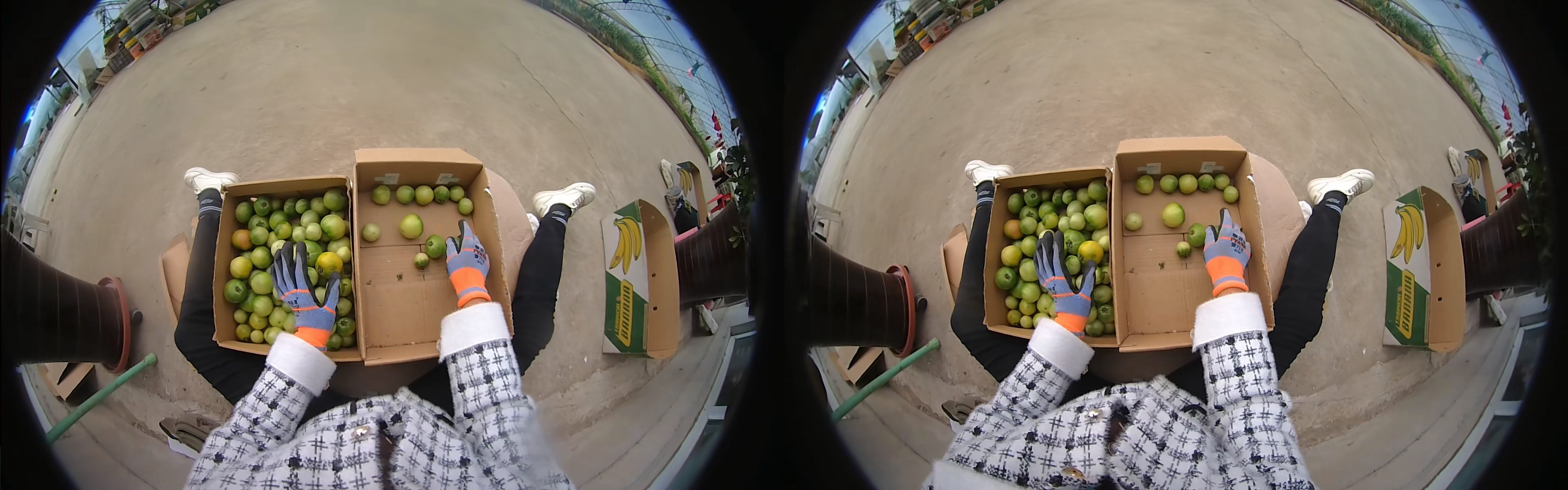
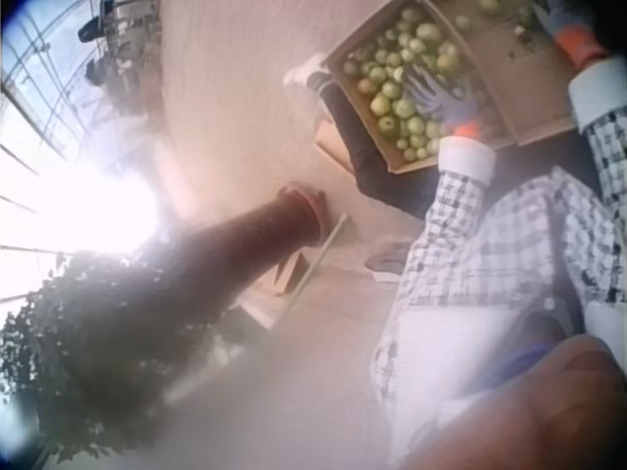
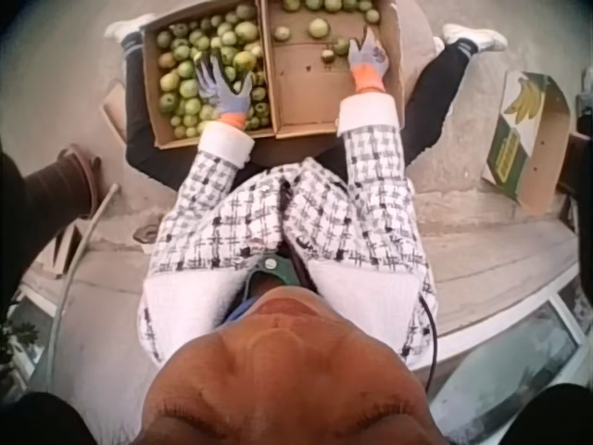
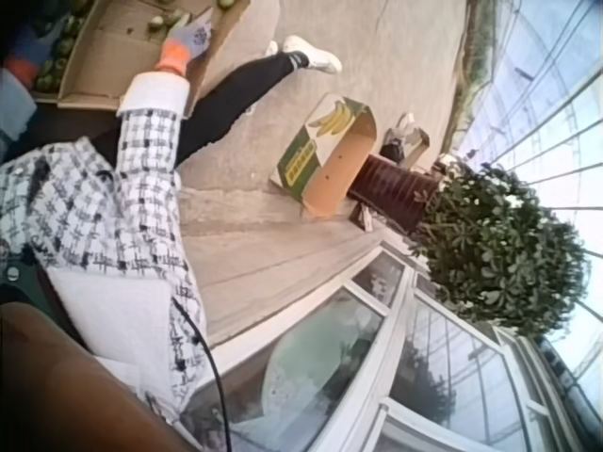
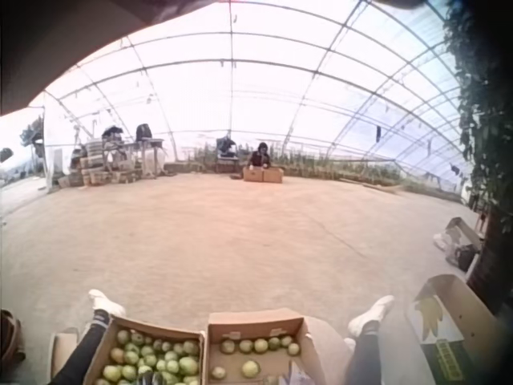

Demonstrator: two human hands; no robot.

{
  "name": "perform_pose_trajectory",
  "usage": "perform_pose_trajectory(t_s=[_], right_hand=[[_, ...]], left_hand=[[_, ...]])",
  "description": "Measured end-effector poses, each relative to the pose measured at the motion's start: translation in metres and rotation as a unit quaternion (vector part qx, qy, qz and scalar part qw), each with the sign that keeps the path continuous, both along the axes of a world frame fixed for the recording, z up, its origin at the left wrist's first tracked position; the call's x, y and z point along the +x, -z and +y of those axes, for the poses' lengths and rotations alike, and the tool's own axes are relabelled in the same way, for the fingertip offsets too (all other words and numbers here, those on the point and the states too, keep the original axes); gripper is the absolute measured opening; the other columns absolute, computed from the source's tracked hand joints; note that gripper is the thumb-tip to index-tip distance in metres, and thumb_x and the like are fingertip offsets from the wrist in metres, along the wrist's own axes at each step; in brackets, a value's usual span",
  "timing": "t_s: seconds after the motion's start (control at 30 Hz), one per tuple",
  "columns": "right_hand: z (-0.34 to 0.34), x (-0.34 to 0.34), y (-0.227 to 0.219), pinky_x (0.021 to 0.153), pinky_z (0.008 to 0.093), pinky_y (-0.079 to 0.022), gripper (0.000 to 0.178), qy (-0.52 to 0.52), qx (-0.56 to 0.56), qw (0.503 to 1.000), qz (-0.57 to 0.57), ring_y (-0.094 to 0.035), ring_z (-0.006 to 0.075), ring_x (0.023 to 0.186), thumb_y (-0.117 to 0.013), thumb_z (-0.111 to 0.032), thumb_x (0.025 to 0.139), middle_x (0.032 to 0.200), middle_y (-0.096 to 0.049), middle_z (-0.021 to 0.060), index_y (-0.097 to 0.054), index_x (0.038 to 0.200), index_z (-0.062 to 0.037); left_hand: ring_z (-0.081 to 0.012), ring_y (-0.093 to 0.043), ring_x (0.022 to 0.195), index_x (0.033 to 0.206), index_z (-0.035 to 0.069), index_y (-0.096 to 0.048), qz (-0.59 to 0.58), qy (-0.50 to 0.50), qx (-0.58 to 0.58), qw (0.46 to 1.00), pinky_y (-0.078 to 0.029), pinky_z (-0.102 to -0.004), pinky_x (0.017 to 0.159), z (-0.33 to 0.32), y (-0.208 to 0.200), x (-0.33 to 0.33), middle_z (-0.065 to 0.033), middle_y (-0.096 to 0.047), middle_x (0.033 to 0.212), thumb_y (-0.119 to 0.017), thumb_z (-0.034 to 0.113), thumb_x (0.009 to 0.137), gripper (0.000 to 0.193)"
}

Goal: The person sits on the ground and transfers green round fruit from a full cardboard box into an empty one, handling the fruit with gloved hands. The person continues moving fruit until the right box is nearly empty and the left box is filled.

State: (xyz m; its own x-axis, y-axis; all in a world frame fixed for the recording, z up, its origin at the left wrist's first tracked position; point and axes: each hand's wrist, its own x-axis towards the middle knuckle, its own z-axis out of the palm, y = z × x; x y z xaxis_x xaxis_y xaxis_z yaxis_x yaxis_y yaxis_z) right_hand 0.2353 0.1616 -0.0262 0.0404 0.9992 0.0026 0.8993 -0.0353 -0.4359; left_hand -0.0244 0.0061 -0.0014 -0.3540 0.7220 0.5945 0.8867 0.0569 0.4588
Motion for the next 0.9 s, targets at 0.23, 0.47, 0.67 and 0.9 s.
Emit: perform_pose_trajectory(t_s=[0.23, 0.47, 0.67, 0.9], right_hand=[[-0.045, -0.064, -0.051, 0.088, 0.0338, -0.051, 0.066, -0.28, -0.054, 0.814, 0.505, -0.065, 0.0222, 0.098, -0.071, -0.015, 0.086, 0.111, -0.067, 0.0164, -0.043, 0.145, -0.0058], [-0.06, -0.09, -0.073, 0.087, 0.0394, -0.048, 0.062, -0.35, 0.112, 0.918, 0.15, -0.063, 0.0312, 0.096, -0.068, -0.036, 0.087, 0.112, -0.067, 0.0166, -0.05, 0.139, -0.0093], [-0.004, -0.017, -0.015, 0.1, 0.0496, -0.04, 0.062, -0.112, 0.046, 0.976, -0.18, -0.053, 0.0336, 0.121, -0.066, -0.036, 0.087, 0.14, -0.051, 0.0142, -0.046, 0.143, -0.0189], [-0.001, -0.023, -0.02, 0.099, 0.0464, -0.044, 0.056, -0.103, -0.127, 0.981, -0.106, -0.055, 0.0314, 0.12, -0.071, -0.04, 0.082, 0.127, -0.058, 0.0132, -0.055, 0.13, -0.0167]], left_hand=[[-0.0401, -0.036, 0.136, 0.141, 0.011, -0.046, 0.042, 0.132, -0.012, 0.99, -0.02, -0.0586, 0.113, -0.002, -0.019, 0.02, -0.0134, -0.045, 0.145, -0.077, 0.042, 0.07, 0.084], [-0.0385, -0.044, 0.13, 0.122, 0.008, -0.057, 0.007, 0.091, 0.043, 0.995, -0.025, -0.0562, 0.111, 0.002, -0.003, 0.006, -0.0115, -0.059, 0.128, -0.073, 0.041, 0.076, 0.058], [-0.0376, -0.036, 0.138, 0.148, 0.0, -0.034, -0.063, -0.159, 0.072, 0.983, -0.024, -0.0467, 0.114, 0.007, 0.031, -0.028, -0.0179, -0.042, 0.147, -0.073, 0.02, 0.083, 0.078], [-0.0437, -0.028, 0.139, 0.148, 0.003, -0.033, -0.008, -0.012, 0.014, 1.0, -0.019, -0.057, 0.113, 0.003, -0.004, 0.001, -0.0231, -0.032, 0.151, -0.075, 0.036, 0.077, 0.089]])
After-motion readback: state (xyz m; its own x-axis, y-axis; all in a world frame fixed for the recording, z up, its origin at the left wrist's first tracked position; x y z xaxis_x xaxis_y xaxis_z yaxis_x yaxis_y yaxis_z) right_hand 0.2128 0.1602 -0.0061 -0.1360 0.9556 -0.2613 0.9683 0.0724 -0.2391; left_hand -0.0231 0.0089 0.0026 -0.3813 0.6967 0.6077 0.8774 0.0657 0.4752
